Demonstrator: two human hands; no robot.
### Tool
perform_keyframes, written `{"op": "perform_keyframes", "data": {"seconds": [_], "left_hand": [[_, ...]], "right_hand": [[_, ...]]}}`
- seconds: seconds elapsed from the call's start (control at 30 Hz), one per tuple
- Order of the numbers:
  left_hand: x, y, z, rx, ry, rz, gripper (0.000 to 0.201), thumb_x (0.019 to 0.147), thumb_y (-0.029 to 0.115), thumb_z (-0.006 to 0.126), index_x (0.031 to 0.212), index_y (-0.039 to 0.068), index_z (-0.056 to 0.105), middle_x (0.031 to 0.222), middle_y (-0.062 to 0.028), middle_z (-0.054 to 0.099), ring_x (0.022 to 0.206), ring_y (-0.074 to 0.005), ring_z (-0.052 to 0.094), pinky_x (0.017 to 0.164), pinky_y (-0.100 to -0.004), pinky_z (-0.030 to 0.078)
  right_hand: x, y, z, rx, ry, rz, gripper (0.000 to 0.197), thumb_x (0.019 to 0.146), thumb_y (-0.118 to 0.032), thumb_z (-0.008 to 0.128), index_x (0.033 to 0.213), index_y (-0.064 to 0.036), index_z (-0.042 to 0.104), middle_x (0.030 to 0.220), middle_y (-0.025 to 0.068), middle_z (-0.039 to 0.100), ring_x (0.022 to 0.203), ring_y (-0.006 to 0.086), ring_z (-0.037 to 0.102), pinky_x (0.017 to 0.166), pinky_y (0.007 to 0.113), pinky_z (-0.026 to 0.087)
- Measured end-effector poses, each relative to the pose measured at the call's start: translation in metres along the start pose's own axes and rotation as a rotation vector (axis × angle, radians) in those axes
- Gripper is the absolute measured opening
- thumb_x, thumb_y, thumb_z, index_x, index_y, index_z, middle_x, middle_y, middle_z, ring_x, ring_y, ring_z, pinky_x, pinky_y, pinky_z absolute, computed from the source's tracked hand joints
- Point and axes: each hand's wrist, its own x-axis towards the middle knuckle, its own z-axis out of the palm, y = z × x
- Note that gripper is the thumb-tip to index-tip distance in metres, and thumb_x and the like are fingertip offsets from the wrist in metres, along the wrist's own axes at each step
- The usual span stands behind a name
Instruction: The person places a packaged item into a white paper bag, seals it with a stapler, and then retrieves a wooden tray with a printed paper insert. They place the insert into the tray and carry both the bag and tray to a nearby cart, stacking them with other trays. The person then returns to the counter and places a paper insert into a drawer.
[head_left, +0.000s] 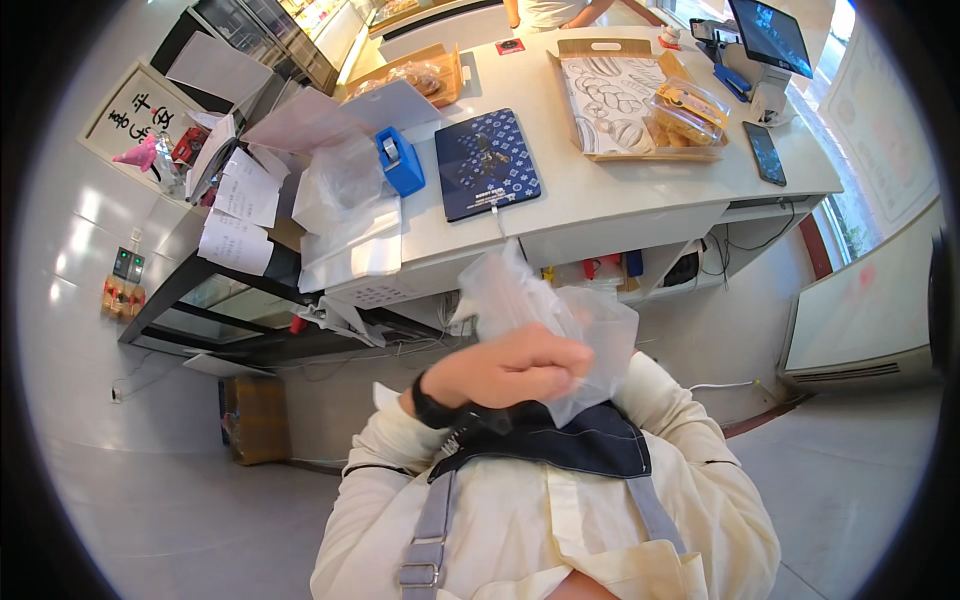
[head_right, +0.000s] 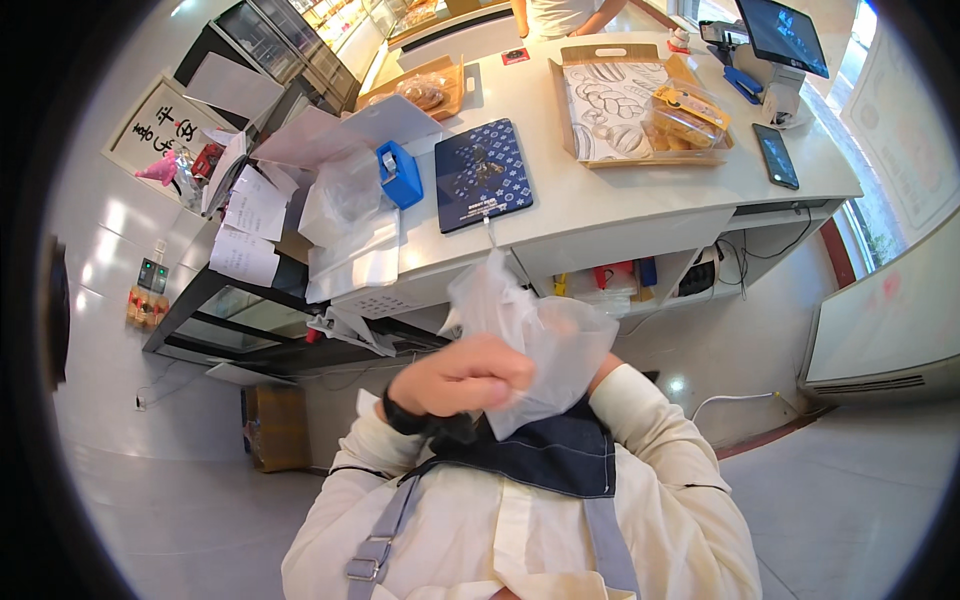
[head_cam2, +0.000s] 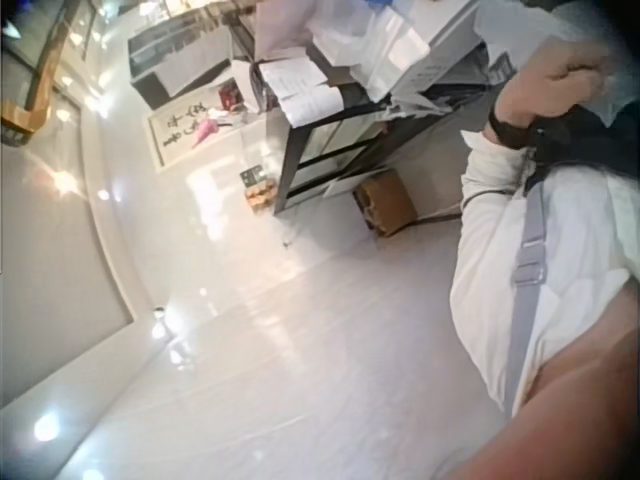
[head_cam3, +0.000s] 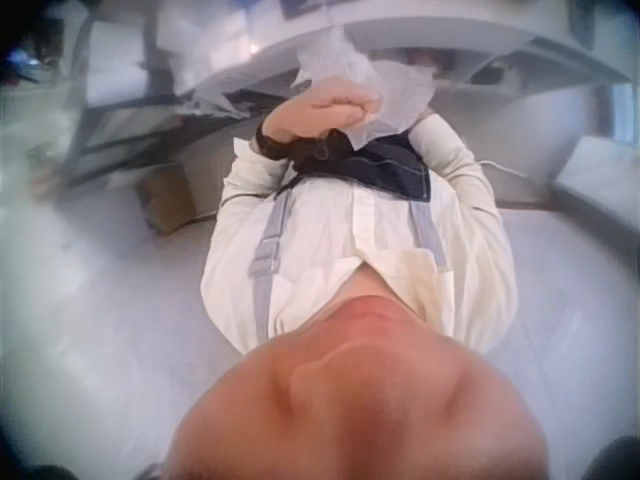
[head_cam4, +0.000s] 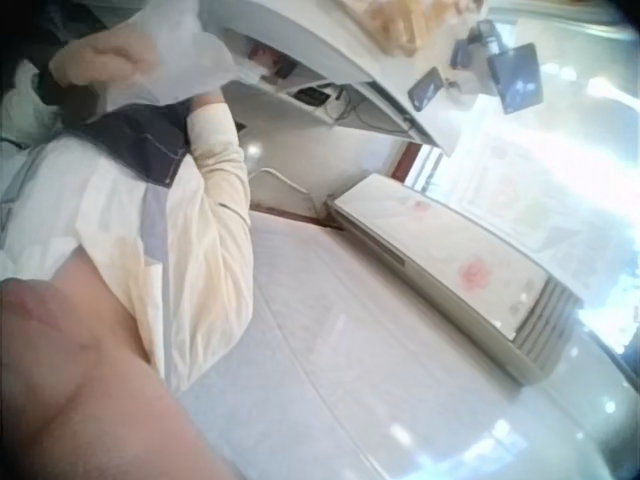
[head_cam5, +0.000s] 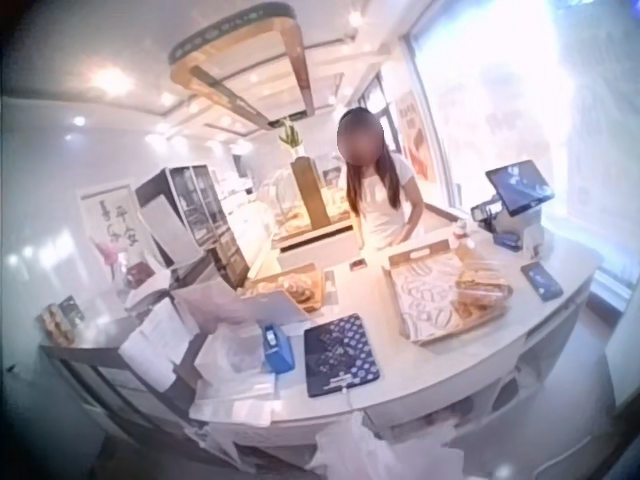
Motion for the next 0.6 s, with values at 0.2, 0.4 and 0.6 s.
{"op": "perform_keyframes", "data": {"seconds": [0.2, 0.4, 0.6], "left_hand": [[-0.008, 0.01, -0.004, 0.751, 0.666, 0.075, 0.033, 0.085, 0.023, 0.057, 0.109, 0.001, 0.049, 0.105, -0.0148, 0.051, 0.092, -0.0276, 0.049, 0.084, -0.035, 0.04], [-0.023, -0.06, 0.002, 0.971, 0.815, -0.148, 0.101, 0.073, 0.052, 0.068, 0.14, -0.003, 0.015, 0.14, -0.025, 0.018, 0.133, -0.0383, 0.015, 0.108, -0.0449, 0.017], [0.007, -0.106, -0.017, 0.504, 0.937, -0.044, 0.086, 0.08, 0.028, 0.068, 0.139, -0.006, 0.015, 0.138, -0.0255, 0.029, 0.128, -0.0333, 0.032, 0.103, -0.0377, 0.029]], "right_hand": [[0.038, 0.028, -0.018, -0.179, 0.177, 0.109, 0.044, 0.09, -0.035, 0.044, 0.119, -0.0008, 0.046, 0.102, 0.0172, 0.06, 0.086, 0.0356, 0.059, 0.078, 0.041, 0.046], [0.056, 0.052, -0.024, -0.267, 0.281, 0.205, 0.05, 0.091, -0.041, 0.043, 0.121, -0.0012, 0.045, 0.105, 0.0193, 0.059, 0.087, 0.0388, 0.06, 0.077, 0.043, 0.047], [0.05, -0.02, 0.002, -0.83, 0.24, 0.227, 0.055, 0.081, -0.033, 0.055, 0.126, -0.0049, 0.041, 0.12, 0.0236, 0.049, 0.096, 0.0391, 0.057, 0.08, 0.048, 0.045]]}}
